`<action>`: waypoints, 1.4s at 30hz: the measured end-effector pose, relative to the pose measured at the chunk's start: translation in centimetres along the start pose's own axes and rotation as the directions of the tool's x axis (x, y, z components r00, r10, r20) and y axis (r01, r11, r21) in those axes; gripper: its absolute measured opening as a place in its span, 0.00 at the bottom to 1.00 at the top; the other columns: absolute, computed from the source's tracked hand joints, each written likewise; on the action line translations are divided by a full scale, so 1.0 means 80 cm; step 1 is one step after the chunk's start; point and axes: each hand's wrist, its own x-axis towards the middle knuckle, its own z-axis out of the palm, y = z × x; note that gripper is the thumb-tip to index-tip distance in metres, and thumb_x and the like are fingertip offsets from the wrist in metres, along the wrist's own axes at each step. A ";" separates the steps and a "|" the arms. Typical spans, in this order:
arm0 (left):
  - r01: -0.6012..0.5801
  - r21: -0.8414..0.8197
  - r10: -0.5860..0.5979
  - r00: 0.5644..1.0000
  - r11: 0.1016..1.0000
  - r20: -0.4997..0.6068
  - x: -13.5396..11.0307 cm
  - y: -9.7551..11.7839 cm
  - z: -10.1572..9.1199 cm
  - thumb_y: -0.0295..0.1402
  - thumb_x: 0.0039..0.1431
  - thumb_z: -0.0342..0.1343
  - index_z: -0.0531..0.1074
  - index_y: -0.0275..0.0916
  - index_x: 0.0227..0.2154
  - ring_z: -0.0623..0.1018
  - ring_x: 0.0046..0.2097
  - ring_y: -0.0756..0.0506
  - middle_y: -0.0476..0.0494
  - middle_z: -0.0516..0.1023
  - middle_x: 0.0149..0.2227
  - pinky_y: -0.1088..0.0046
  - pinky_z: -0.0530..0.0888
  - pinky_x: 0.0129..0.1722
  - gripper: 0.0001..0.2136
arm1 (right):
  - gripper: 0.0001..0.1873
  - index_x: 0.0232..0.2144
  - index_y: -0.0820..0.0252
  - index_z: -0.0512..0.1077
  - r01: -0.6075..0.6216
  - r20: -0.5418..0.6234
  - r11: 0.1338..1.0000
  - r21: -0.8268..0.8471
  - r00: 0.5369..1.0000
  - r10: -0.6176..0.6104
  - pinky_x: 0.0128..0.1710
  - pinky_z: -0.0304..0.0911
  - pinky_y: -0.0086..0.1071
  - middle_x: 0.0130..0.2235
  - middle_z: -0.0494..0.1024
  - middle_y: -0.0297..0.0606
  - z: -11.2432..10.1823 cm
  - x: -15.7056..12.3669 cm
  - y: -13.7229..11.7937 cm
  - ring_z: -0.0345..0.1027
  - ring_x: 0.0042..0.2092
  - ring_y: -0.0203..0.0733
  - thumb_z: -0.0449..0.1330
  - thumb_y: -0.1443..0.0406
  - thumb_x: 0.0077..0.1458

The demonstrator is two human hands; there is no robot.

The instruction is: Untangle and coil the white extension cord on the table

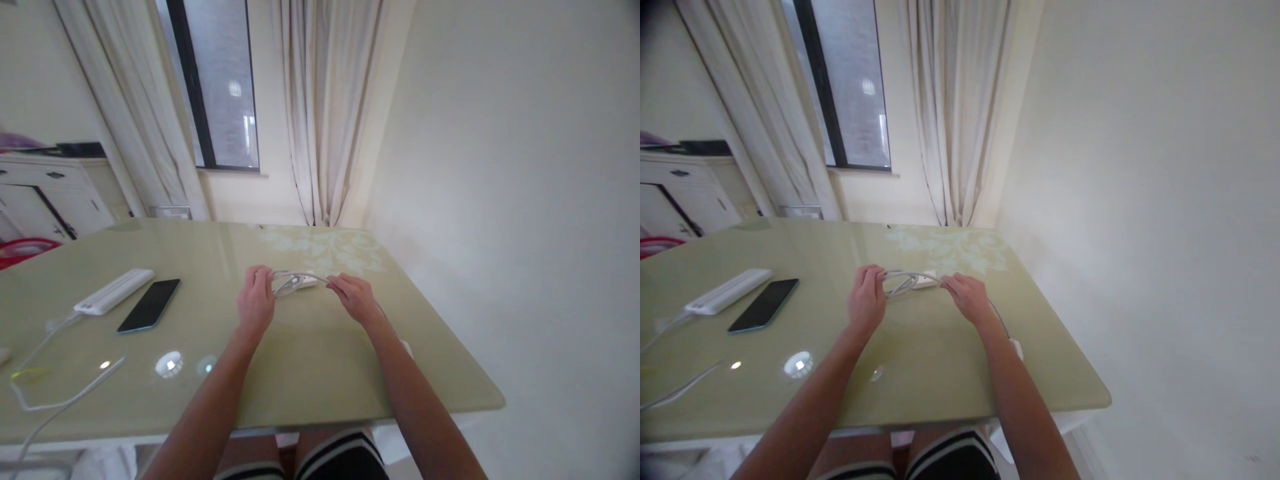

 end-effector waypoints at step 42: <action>-0.019 0.084 0.020 1.000 0.996 -0.009 -0.003 0.008 0.009 0.37 0.75 0.46 0.76 0.41 0.41 0.77 0.44 0.37 0.38 0.83 0.38 0.55 0.65 0.56 0.13 | 0.20 0.50 0.57 0.74 -0.159 0.054 0.759 0.632 0.985 0.162 0.49 0.70 0.38 0.46 0.81 0.42 0.037 0.008 -0.042 0.76 0.44 0.44 0.66 0.53 0.61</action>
